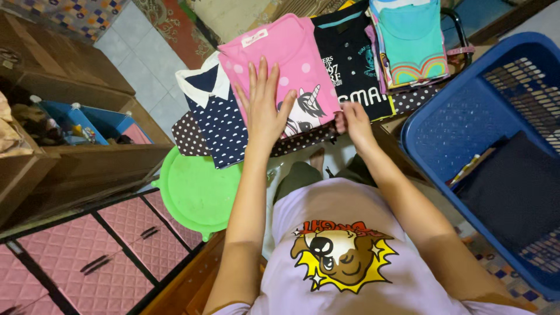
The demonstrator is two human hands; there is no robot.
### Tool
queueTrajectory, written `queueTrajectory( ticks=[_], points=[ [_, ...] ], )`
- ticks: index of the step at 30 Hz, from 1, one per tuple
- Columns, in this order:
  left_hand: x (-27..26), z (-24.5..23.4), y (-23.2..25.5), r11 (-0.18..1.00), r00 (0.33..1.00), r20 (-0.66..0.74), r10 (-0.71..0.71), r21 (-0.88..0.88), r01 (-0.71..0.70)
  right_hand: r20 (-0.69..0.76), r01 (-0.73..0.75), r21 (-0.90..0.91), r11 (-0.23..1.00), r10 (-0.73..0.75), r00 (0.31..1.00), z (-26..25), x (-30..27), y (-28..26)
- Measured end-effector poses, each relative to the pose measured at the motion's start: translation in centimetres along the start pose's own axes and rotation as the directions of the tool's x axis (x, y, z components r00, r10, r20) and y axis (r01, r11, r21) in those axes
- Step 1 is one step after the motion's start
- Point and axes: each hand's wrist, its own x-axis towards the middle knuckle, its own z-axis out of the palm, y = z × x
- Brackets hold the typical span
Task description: The person folds various children's shirts and tops one by one on a polka-dotted ironing board and places them into a blue laundry basket. The person handles each garment, folds it neatly, and stacks it in the basket.
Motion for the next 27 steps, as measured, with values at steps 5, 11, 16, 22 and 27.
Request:
queueTrajectory(
  ticks=[5,11,16,22,27],
  points=[
    [-1.3,0.0,2.7,0.988,0.981,-0.137,0.136,-0.050,-0.144,-0.027,-0.101,-0.137,0.985,0.098,0.995,-2.8,-3.4,3.4],
    [-4.0,6.5,10.3,0.783,0.886,-0.009,0.464,-0.463,-0.415,-0.048,0.136,-0.043,0.990,-0.138,0.989,-4.3,-6.3,1.5],
    [-5.3,13.8,15.7,0.678,0.802,0.201,0.562,-0.667,-0.308,-0.194,0.396,-0.123,0.910,-0.414,0.889,-10.1,-10.5,1.1],
    [-8.2,21.0,20.2,0.654,0.679,0.362,0.638,-0.720,-0.231,-0.543,0.202,-0.272,0.941,-0.324,0.775,-22.1,-15.7,3.4],
    [-11.2,32.2,23.1,0.770,0.572,0.585,0.575,-0.623,-0.137,-0.632,-0.102,-0.756,0.647,-0.680,0.372,-32.5,-22.3,3.6]
  ],
)
